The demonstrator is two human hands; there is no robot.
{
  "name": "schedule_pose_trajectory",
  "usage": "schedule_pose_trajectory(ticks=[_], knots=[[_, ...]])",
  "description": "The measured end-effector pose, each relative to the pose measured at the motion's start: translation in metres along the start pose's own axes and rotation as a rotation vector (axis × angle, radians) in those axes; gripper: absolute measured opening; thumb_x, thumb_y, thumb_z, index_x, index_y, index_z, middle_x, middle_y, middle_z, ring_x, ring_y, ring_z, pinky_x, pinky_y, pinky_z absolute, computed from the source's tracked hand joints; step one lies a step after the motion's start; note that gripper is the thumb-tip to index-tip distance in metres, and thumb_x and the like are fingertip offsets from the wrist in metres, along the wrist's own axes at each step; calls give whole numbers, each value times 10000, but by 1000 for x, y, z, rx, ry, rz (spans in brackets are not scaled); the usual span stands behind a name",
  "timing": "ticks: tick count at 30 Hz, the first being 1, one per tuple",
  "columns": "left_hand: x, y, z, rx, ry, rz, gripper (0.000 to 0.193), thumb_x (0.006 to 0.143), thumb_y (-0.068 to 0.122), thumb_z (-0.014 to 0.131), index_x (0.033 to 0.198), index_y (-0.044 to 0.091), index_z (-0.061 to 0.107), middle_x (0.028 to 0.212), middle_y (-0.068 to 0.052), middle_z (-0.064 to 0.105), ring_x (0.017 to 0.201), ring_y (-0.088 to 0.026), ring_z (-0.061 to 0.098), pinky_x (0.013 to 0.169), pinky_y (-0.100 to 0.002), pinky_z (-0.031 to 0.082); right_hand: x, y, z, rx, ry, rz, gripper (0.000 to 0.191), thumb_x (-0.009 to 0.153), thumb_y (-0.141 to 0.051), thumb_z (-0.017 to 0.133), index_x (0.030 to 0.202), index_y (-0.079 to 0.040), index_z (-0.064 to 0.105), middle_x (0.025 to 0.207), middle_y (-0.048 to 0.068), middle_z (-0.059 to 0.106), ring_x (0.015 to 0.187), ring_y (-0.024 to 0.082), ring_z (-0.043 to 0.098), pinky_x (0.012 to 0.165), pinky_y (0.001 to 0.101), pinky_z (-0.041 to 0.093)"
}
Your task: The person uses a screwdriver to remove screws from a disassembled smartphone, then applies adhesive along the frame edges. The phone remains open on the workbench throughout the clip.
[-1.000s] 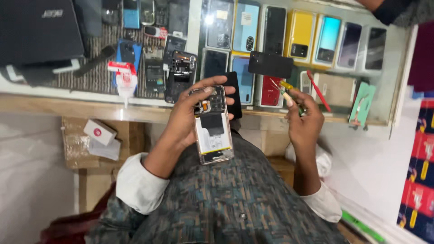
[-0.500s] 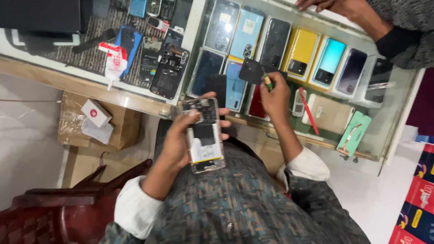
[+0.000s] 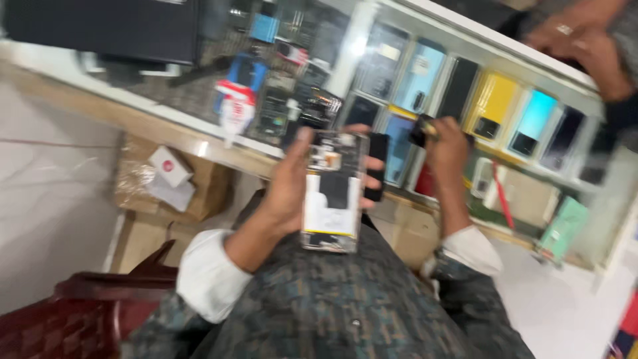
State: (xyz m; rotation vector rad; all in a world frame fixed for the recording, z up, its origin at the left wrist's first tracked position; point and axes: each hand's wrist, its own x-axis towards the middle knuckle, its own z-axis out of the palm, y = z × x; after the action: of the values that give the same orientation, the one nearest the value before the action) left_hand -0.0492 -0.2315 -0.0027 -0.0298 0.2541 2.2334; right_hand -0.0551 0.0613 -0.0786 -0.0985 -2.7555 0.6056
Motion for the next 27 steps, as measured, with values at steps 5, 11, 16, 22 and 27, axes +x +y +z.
schedule_pose_trajectory(ticks=[5, 11, 16, 22, 27], knots=[[6, 5, 1, -31, -154, -71, 845, 1118, 673, 293, 1652, 19, 312, 1335, -306, 622, 1163, -369, 695, 974, -552, 599, 1, -1, 4, -95, -49, 36, 96, 979, -79, 756, 1049, -49, 698, 1014, 174, 644, 920, 409, 636, 764, 477, 488], [11, -20, 11, -11, -218, -124, 889, 1094, 710, 237, 1657, 23, 288, 1331, -325, 601, 1170, -356, 678, 985, -542, 595, -23, -3, -21, 442, 221, 257, 133, 1134, -100, 702, 1062, -5, 644, 1008, 66, 651, 894, 167, 634, 845, 319, 492], [18, -46, 16, -61, -265, -147, 894, 1084, 736, 225, 1667, 58, 254, 1377, -310, 580, 1208, -342, 658, 972, -505, 589, -54, -34, -86, 1021, 203, 298, 186, 1100, -174, 691, 1110, -14, 596, 992, 57, 611, 627, 63, 464, 569, 205, 364], [27, -68, 23, 17, -272, -157, 934, 1061, 757, 202, 1677, 56, 239, 1376, -300, 577, 1201, -327, 652, 973, -500, 588, -70, -56, -137, 1357, 112, 263, 166, 1124, -105, 670, 1065, 23, 584, 1054, 118, 587, 628, 72, 457, 582, 205, 361], [30, -72, 26, 96, -238, -136, 985, 1044, 775, 175, 1674, 22, 254, 1365, -290, 591, 1193, -319, 659, 997, -506, 594, -80, -59, -152, 1920, -106, 428, 139, 1080, -70, 670, 1033, 34, 592, 1005, 118, 561, 637, 106, 481, 638, 238, 369]])
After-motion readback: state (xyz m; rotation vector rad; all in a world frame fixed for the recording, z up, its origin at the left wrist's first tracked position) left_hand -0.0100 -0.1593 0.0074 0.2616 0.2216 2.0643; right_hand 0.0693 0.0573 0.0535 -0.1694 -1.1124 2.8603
